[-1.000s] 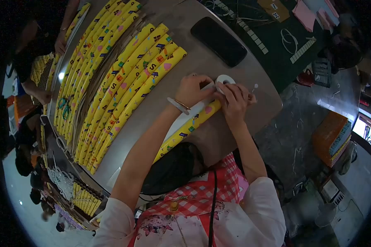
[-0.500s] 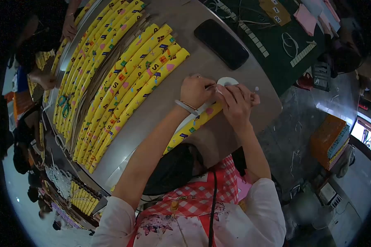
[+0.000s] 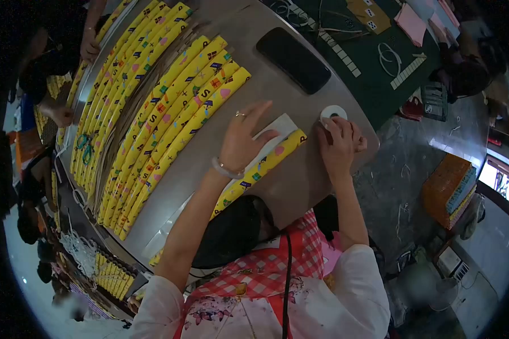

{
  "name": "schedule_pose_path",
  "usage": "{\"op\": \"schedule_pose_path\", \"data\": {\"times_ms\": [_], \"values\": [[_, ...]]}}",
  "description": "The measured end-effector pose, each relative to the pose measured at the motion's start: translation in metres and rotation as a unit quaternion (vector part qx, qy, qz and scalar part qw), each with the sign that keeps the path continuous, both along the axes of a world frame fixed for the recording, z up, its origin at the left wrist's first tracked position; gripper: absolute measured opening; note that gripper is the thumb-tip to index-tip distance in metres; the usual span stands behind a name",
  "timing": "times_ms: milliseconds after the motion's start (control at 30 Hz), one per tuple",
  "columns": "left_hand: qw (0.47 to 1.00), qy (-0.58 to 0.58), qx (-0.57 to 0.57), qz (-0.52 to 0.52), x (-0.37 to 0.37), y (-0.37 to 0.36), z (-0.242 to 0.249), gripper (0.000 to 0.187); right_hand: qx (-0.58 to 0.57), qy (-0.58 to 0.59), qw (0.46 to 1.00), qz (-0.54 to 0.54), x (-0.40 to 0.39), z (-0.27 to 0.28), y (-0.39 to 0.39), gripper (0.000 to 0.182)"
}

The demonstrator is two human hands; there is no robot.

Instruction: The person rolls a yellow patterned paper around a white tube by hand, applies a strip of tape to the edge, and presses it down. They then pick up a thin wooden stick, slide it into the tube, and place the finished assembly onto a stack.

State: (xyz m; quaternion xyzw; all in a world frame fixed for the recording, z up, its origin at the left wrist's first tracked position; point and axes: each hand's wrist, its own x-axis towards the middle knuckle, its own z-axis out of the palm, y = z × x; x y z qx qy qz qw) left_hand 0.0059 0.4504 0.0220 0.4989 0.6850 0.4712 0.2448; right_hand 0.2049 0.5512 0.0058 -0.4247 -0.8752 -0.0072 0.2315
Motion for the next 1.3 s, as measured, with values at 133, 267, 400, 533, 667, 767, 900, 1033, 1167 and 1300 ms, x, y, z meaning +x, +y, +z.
{"op": "schedule_pose_path", "data": {"times_ms": [133, 267, 400, 533, 667, 767, 900, 1033, 1167, 1300], "values": [[0.987, 0.113, -0.032, 0.107, -0.002, -0.075, 0.037, 0.031, -0.029, 0.048, 0.998, 0.025, 0.006, 0.003, -0.006, 0.021], [0.978, 0.073, -0.133, 0.140, 0.021, -0.155, 0.060, 0.021, -0.145, 0.121, 0.975, 0.118, -0.010, 0.013, -0.003, 0.017], [0.951, 0.047, -0.211, 0.221, 0.036, -0.219, 0.051, 0.019, -0.185, -0.012, 0.963, 0.195, -0.037, 0.014, 0.009, 0.009], [0.922, 0.059, -0.245, 0.293, 0.034, -0.256, 0.053, 0.018, -0.207, -0.098, 0.956, 0.181, -0.055, -0.002, 0.020, 0.013], [0.918, 0.044, -0.220, 0.327, 0.029, -0.281, 0.052, 0.016, -0.247, -0.047, 0.951, 0.181, -0.056, -0.014, 0.034, 0.015], [0.911, 0.070, -0.216, 0.343, 0.029, -0.296, 0.060, 0.015, -0.365, 0.074, 0.926, 0.067, -0.049, 0.016, 0.038, 0.020], [0.899, 0.053, -0.197, 0.388, 0.037, -0.314, 0.072, 0.015, -0.352, 0.147, 0.924, 0.039, -0.025, 0.054, 0.023, 0.022], [0.855, 0.032, -0.226, 0.466, 0.052, -0.352, 0.071, 0.017, -0.329, 0.150, 0.923, 0.132, -0.015, 0.064, -0.016, 0.021], [0.825, 0.068, -0.247, 0.503, 0.060, -0.378, 0.058, 0.016, -0.388, 0.058, 0.900, 0.187, -0.036, 0.061, -0.066, 0.017], [0.834, 0.079, -0.212, 0.503, 0.048, -0.355, 0.054, 0.013, -0.479, 0.013, 0.800, 0.359, -0.106, 0.075, -0.133, 0.015]]}}
